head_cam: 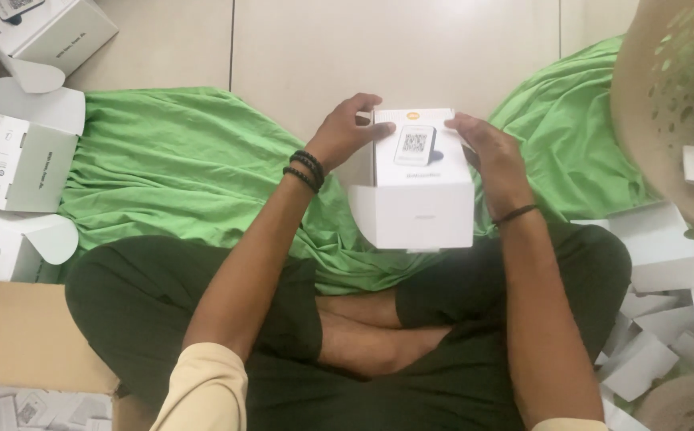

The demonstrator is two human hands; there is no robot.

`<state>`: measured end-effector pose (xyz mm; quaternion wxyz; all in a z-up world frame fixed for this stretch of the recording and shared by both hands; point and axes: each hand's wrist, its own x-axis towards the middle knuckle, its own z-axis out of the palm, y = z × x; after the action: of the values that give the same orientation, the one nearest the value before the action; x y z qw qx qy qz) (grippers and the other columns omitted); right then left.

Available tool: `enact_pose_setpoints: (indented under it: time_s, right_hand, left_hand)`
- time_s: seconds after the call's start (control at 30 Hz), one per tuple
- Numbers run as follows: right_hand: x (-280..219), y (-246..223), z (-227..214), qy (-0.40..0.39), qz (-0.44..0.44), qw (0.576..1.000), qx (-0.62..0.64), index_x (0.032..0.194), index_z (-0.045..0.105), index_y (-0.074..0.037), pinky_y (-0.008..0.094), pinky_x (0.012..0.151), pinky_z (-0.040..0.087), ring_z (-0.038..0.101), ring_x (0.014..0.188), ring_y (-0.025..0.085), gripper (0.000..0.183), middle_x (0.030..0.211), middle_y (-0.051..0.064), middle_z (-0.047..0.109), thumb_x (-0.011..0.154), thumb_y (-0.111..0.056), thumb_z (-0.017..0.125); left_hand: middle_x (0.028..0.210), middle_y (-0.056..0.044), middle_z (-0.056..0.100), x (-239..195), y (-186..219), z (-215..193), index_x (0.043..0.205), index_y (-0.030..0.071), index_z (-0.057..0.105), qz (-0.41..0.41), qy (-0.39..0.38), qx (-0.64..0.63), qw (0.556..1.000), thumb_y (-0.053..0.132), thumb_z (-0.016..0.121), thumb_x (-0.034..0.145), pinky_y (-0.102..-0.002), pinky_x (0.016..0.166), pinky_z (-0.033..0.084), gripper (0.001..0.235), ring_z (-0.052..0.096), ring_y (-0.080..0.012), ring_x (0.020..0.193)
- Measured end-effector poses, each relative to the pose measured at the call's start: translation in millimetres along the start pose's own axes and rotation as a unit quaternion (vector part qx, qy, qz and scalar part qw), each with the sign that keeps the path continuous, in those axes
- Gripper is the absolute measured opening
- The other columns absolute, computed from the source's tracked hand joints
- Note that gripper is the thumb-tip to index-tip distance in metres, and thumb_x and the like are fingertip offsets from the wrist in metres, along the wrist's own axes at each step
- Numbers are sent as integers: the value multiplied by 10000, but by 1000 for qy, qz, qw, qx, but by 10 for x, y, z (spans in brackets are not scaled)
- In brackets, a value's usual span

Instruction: Packing small device boxes and warranty cards into larger boxes.

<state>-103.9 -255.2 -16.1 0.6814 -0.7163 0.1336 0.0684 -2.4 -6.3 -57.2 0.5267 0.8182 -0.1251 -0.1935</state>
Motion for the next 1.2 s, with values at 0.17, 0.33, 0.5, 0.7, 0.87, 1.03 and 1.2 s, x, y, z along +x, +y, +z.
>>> enact_pose_setpoints:
  time_s: [0.17, 0.33, 0.5, 0.7, 0.87, 1.03, 1.2]
  right_hand:
    - [118, 206, 111, 32, 10, 981, -189, 1557, 370, -130, 441, 1045, 465, 500, 1351, 333, 734, 1535, 223, 460, 926, -281, 712]
    - [98, 219, 100, 2, 102, 986, -131, 1609, 233, -186, 433, 914, 572, 627, 1256, 332, 844, 1469, 234, 530, 898, -285, 678]
    - [80, 101, -43, 37, 87, 993, -67, 1535, 385, -179, 453, 808, 551, 597, 1189, 289, 650, 1369, 152, 625, 935, -323, 591]
    - [-133, -266, -85, 69, -78, 994, 28, 1332, 490, -86, 457, 968, 609, 552, 1226, 217, 461, 1391, 84, 514, 1033, -437, 505]
    - [-145, -246, -34, 52, -137, 988, 41, 1342, 504, -54, 412, 1066, 543, 593, 1221, 208, 451, 1308, 109, 578, 1073, -415, 501]
    - [-147, -240, -26, 80, -131, 987, 39, 1293, 549, -40, 393, 981, 567, 618, 1126, 192, 423, 1235, 95, 613, 1058, -390, 514]
    - [-125, -223, 11, 113, -154, 981, 10, 1265, 554, -29, 335, 836, 573, 626, 1060, 174, 317, 1222, 91, 642, 1063, -273, 566]
  left_hand:
    - [1336, -222, 594, -58, -13, 86, 1450, 7, 427, -99, -14, 43, 994, 457, 766, 813, -414, 871, 614, 851, 690, -308, 1110]
    - [1299, -235, 704, -56, -205, 219, 1460, -1, 503, -123, -2, 71, 990, 588, 624, 929, -377, 879, 617, 803, 764, -308, 1046]
    - [1361, -168, 603, -225, 295, -107, 1433, 35, 494, -114, -46, -140, 983, 624, 494, 884, -411, 792, 659, 805, 701, -347, 1081]
    - [1263, -158, 684, -328, 697, -407, 1326, -18, 625, -63, -44, -198, 977, 681, 513, 911, -421, 881, 637, 821, 705, -297, 1062]
    - [1030, -96, 757, -362, 773, -301, 1142, 19, 746, 17, 32, -18, 999, 628, 524, 957, -345, 833, 564, 674, 703, -192, 939]
    - [847, -96, 761, -375, 875, -299, 1036, 71, 800, 31, 81, 104, 991, 541, 588, 964, -332, 736, 544, 521, 693, -189, 768]
    - [977, -81, 787, -336, 775, -267, 1046, 49, 786, 105, 110, 46, 987, 461, 698, 930, -300, 732, 588, 437, 752, -178, 826]
